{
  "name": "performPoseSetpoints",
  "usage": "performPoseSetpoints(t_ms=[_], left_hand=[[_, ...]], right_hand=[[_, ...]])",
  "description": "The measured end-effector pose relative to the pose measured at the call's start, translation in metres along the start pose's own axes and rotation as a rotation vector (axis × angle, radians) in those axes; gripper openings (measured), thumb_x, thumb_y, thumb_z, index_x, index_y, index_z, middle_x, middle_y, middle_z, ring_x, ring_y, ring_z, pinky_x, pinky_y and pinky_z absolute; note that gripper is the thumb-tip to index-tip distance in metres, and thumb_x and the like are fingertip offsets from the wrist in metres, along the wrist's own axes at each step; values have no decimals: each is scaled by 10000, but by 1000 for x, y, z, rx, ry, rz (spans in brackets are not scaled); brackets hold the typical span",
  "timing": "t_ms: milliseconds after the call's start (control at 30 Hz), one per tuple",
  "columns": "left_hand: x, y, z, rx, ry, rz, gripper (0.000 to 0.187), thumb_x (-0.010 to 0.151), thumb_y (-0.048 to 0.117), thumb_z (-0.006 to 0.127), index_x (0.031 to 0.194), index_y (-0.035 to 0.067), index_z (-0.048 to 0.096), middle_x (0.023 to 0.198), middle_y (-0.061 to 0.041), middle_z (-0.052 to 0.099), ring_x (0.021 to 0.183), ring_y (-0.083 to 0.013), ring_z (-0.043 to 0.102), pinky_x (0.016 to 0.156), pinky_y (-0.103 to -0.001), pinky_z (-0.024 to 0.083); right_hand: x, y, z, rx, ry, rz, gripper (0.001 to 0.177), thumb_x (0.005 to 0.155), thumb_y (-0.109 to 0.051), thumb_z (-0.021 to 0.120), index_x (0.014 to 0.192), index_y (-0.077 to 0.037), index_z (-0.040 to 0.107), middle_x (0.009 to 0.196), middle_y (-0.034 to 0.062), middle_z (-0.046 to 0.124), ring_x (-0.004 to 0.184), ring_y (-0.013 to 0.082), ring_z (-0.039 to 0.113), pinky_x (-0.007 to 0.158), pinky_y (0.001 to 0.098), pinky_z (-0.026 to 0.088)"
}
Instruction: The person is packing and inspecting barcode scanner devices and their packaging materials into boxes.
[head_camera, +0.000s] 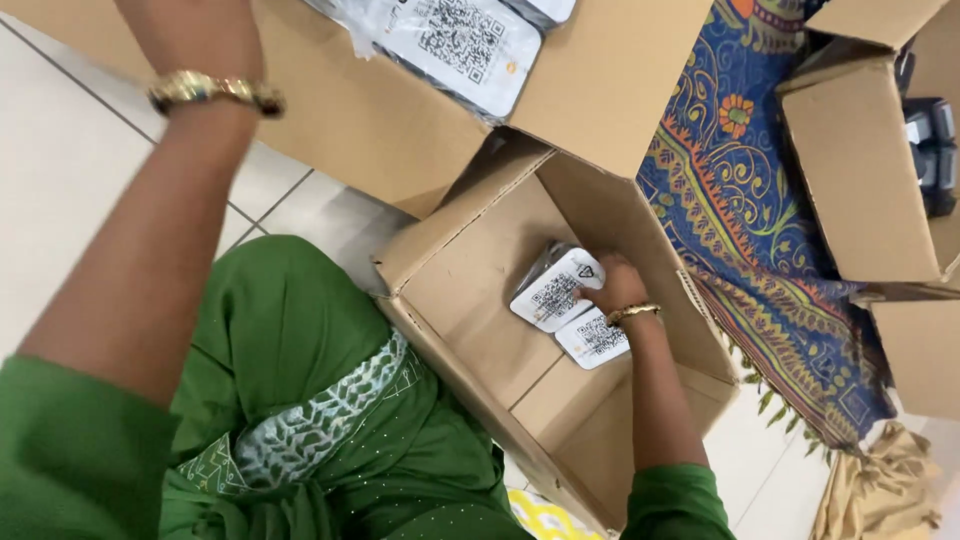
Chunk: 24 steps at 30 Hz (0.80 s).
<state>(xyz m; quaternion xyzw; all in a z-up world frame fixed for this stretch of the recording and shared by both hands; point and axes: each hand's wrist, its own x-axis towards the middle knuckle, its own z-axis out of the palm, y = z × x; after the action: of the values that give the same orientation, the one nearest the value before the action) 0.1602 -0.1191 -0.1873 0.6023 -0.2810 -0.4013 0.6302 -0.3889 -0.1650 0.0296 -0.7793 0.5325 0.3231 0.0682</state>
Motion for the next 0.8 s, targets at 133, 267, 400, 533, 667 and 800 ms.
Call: performPoseSetpoints(t_ms=[133, 267, 400, 533, 667, 800], left_hand=[[-110, 129, 0, 160, 97, 57, 638, 994, 142, 814, 1496, 38, 435, 1500, -116, 556, 1171, -227, 653, 895, -372, 528], [-185, 144, -2, 221, -256, 12, 497, 908, 196, 730, 1347, 67, 536, 1288, -142, 598, 1085, -283, 666, 957, -415, 520], [-232, 146, 12, 342, -425, 74, 491, 885, 264, 723, 1318, 86, 575, 1367, -126, 582, 1246, -356, 579, 1047, -471, 463], [-257, 152, 30, 402, -499, 134, 619, 828, 321, 763, 1360, 79, 560, 1474, -171, 462, 1328, -415, 433, 1072, -534, 360], [-267, 151, 35, 525, -510, 123, 711, 772, 335, 805, 1390, 112, 531, 1574, -181, 303, 1433, -426, 288, 1137, -566, 268], [-276, 139, 40, 602, -567, 98, 772, 727, 280, 828, 1421, 138, 522, 1662, -143, 206, 1498, -426, 194, 1142, -559, 247]], right_hand=[[-15, -56, -60, 118, -7, 7, 690, 543, -344, 980, 1131, -73, 739, 1084, 162, 721, 974, 342, 702, 846, 437, 564], [-38, -91, -133, 260, -103, 105, 584, 607, -285, 958, 1114, -77, 756, 976, 108, 739, 828, 260, 712, 740, 377, 574], [-38, -76, -201, 770, -103, 127, 344, 733, -60, 851, 1054, 22, 757, 976, 146, 745, 852, 191, 694, 752, 343, 551], [41, -118, -266, 1269, 9, 125, 331, 849, -7, 711, 1180, 8, 690, 1083, 108, 760, 971, 195, 725, 867, 326, 579], [198, -143, -263, 1605, -3, 138, 381, 905, -141, 761, 1264, -52, 666, 1194, 92, 749, 1052, 250, 723, 874, 455, 575], [351, -168, -223, 1710, 38, 177, 353, 939, -175, 793, 1247, -77, 652, 1167, 90, 733, 1047, 310, 680, 889, 552, 589]])
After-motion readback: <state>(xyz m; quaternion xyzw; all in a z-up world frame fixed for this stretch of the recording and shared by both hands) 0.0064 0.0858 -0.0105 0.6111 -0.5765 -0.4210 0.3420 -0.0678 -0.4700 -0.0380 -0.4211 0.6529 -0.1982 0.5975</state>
